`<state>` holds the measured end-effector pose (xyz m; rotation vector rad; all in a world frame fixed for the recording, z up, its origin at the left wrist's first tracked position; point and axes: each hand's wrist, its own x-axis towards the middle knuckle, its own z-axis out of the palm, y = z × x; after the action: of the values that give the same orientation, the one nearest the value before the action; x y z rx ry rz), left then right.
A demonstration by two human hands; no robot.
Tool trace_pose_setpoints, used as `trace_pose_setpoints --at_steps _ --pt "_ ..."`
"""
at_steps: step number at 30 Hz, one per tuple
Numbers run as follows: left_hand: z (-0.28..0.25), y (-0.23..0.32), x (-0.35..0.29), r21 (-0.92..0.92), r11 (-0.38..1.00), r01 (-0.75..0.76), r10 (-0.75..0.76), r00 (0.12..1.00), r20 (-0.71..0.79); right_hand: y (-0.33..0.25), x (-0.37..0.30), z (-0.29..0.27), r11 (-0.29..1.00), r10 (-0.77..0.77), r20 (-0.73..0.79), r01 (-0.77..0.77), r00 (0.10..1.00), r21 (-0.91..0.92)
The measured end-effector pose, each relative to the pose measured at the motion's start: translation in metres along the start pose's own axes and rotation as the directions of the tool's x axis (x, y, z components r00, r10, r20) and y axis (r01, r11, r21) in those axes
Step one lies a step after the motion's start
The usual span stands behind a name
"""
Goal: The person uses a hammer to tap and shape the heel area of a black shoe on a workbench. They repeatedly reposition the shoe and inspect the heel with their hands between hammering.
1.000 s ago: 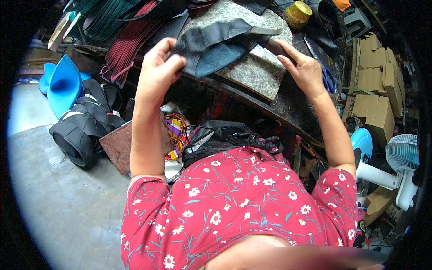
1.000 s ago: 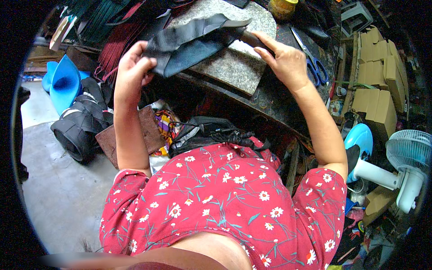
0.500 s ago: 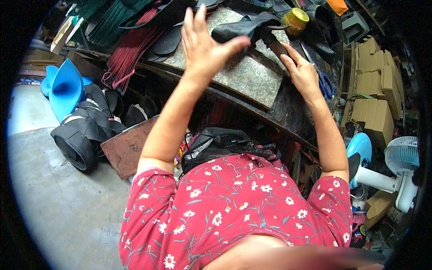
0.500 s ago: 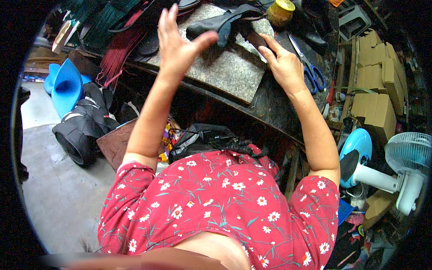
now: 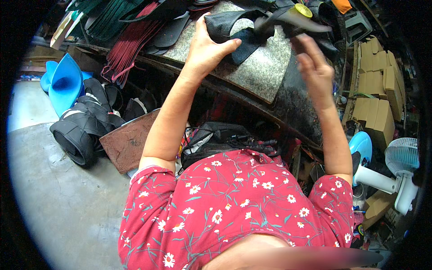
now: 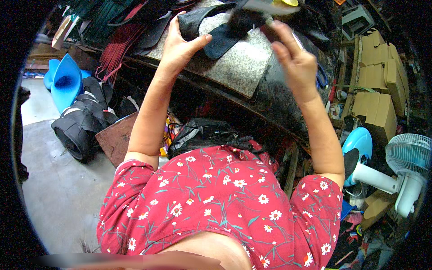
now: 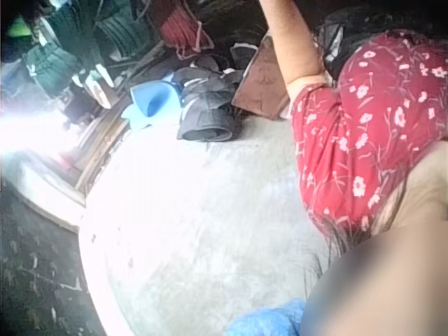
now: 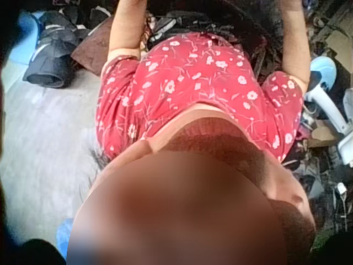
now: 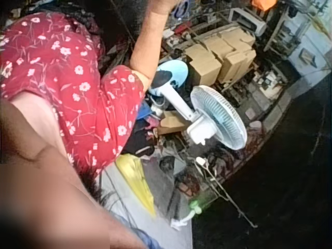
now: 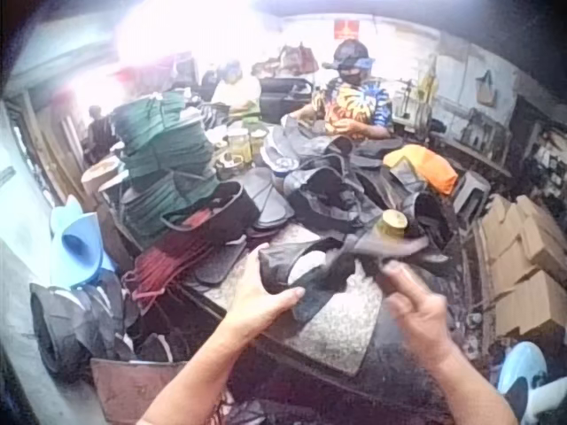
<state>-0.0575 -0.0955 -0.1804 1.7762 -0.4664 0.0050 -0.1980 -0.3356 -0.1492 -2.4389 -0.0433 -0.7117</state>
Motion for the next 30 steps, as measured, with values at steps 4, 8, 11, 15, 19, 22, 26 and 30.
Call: trace_pose_setpoints --at_steps 4,8,11,15,19,22,26,30 --pt "0.004 0.006 0.000 0.048 0.999 -0.005 0.005 1.000 -0.003 0.004 0.000 0.006 0.929 -0.101 0.124 0.139 0.987 -0.344" --pt "-0.009 0.017 -0.001 -0.039 0.999 -0.003 0.004 1.000 0.005 0.008 0.002 -0.013 0.948 -0.086 0.027 0.090 0.996 -0.304" --pt "-0.008 0.017 0.002 -0.009 0.998 0.060 -0.060 0.998 -0.001 0.010 -0.005 -0.007 0.979 -0.079 0.022 0.082 0.997 -0.187" --pt "0.013 0.005 0.006 0.062 0.996 0.069 -0.070 0.998 0.009 0.017 -0.009 0.013 0.942 0.035 0.150 0.018 0.988 -0.334" --pt "0.024 -0.009 0.007 0.252 0.967 0.029 -0.012 0.997 -0.070 0.023 0.004 0.000 0.934 -0.003 0.124 0.047 0.992 -0.354" --pt "0.023 -0.015 0.010 0.210 0.975 0.071 -0.051 0.994 -0.101 0.020 0.006 -0.012 0.983 0.079 0.034 -0.072 0.996 -0.169" --pt "0.018 -0.016 0.013 0.173 0.981 0.092 -0.075 0.992 -0.100 0.015 -0.003 -0.005 1.000 0.029 -0.059 -0.029 0.998 0.010" --pt "0.018 -0.015 0.011 0.125 0.988 0.090 -0.078 0.992 -0.099 0.015 -0.006 -0.005 0.944 0.127 0.165 -0.068 0.978 -0.323"
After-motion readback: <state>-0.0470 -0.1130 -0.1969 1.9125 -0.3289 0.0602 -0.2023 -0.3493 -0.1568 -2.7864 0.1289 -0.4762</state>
